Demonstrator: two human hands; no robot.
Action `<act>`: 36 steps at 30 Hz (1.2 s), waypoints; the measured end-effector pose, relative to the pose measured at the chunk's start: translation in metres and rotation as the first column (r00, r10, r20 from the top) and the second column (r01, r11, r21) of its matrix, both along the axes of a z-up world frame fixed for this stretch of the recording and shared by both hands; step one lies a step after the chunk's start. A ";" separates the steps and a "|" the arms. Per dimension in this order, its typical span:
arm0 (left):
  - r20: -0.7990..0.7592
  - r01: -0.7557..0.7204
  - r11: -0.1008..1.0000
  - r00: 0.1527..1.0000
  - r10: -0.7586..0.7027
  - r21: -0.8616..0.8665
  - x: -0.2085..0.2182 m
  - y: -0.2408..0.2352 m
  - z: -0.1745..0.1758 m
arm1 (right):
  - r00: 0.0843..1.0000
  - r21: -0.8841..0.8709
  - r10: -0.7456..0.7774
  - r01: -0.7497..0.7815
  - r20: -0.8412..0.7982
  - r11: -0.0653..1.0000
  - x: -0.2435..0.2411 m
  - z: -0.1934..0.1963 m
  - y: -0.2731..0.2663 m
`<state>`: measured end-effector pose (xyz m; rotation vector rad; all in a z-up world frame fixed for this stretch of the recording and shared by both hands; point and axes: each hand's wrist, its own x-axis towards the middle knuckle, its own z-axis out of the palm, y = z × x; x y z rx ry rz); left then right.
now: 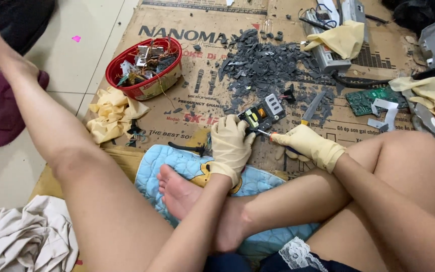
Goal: The person sits on the floor and uses a screwdriver to manipulate components on a small electronic circuit board. They repeatedly tighten and loosen screws on the device while wearing gloves.
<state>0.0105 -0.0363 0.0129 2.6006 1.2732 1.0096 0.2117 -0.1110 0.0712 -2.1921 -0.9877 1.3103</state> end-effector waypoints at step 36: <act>-0.091 -0.156 0.972 0.986 0.142 -0.174 -0.033 0.016 -0.020 | 1.000 -0.002 -0.008 0.008 0.026 1.000 -0.023 0.005 -0.007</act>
